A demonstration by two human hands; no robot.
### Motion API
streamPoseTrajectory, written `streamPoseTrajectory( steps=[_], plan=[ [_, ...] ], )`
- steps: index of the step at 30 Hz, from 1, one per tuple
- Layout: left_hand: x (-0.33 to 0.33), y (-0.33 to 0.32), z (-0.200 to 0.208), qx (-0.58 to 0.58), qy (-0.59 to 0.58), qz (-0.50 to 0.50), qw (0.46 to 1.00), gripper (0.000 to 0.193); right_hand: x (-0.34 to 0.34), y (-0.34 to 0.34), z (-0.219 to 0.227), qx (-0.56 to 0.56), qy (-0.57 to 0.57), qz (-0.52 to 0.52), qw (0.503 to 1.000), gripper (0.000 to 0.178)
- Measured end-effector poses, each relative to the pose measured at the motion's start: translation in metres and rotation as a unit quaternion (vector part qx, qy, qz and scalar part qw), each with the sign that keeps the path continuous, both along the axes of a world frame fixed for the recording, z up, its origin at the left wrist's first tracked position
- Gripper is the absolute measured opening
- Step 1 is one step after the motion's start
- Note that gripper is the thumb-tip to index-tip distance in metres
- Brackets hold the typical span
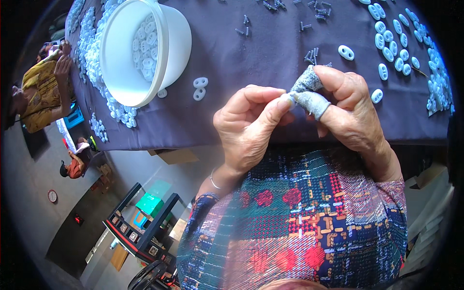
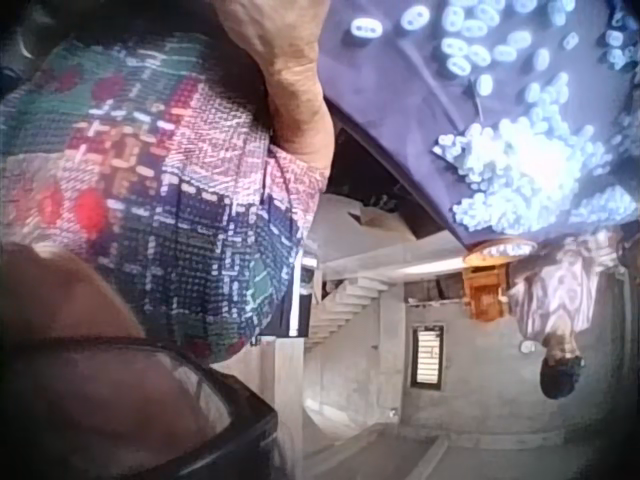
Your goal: The person assembles plastic cord locks by inserting springs into plastic toggle pieces by hand, and sorts through piles of plastic components on the table.
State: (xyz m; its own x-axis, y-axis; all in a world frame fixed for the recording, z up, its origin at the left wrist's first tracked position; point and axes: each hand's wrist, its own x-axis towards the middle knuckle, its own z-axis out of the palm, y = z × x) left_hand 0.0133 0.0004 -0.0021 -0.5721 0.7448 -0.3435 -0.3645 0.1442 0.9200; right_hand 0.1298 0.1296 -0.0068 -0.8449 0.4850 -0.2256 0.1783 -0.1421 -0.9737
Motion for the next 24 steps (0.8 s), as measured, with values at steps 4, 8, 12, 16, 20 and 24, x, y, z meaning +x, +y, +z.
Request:
streamPoseTrajectory(
  steps=[4, 8, 12, 16, 20, 24],
  plan=[
    [0.0, 0.001, 0.0, 0.002, 0.012, -0.003, 1.0, 0.014, 0.0, 0.002, -0.001, -0.004, 0.009, 0.007, 1.0, 0.003],
    [-0.001, 0.002, -0.002, 0.001, 0.021, 0.0, 1.0, 0.013, -0.002, 0.002, -0.004, 0.011, 0.025, 0.01, 1.0, 0.004],
    [0.0, 0.002, 0.0, -0.004, 0.017, 0.008, 1.0, 0.013, -0.003, 0.002, 0.003, -0.063, -0.01, 0.018, 0.998, 0.004],
    [0.0, 0.003, 0.001, -0.006, 0.016, 0.002, 1.0, 0.012, -0.003, 0.0, 0.0, -0.066, -0.013, 0.007, 0.998, 0.005],
    [-0.001, 0.002, 0.001, 0.002, 0.016, 0.004, 1.0, 0.013, -0.006, 0.0, 0.003, -0.017, -0.018, 0.016, 1.0, 0.006],
    [-0.003, 0.001, -0.002, 0.022, 0.006, -0.001, 1.0, 0.014, -0.007, -0.002, 0.007, -0.003, -0.022, 0.009, 1.0, 0.008]
  ],
)
